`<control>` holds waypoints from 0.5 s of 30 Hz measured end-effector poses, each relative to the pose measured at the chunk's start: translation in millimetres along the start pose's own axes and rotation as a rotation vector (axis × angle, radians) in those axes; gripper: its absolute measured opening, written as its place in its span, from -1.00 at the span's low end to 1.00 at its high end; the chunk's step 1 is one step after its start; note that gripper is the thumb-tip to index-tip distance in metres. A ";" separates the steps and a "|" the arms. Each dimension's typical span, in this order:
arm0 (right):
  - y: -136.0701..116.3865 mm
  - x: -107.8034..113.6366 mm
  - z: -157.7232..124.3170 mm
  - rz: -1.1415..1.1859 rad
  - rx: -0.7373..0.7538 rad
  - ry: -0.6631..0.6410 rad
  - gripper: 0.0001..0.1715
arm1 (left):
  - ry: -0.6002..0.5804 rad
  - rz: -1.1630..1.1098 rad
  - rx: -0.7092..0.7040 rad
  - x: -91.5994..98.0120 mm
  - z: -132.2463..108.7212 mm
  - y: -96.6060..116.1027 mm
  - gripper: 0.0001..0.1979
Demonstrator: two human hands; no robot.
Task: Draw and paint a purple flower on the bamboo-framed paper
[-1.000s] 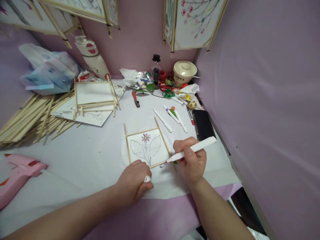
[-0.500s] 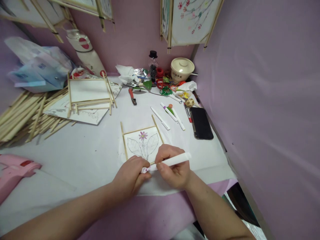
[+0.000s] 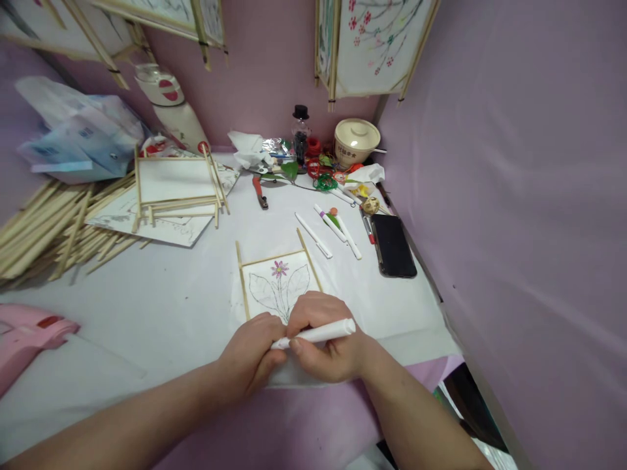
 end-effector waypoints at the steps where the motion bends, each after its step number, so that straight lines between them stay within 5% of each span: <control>1: -0.3 0.0 0.3 0.008 -0.006 -0.025 -0.90 | 0.003 -0.012 -0.002 0.7 -0.3 -0.3 -0.56; 10: 6.3 -1.2 -3.4 0.087 -0.141 -0.097 -0.89 | 0.015 -0.101 0.110 1.7 -1.3 -5.7 -0.57; 15: 15.1 7.9 -13.1 0.227 -0.211 0.190 -0.58 | 0.009 -0.115 0.176 2.5 -3.3 -4.2 -0.63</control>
Point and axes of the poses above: each hand's wrist, its own z-axis towards the middle knuckle, its own x-axis out of the back of the hand, y = z × x, the point moved 3 cm from there along z, towards the middle knuckle, and after that the axes turned 10 degrees about x, right-handed, at the moved point
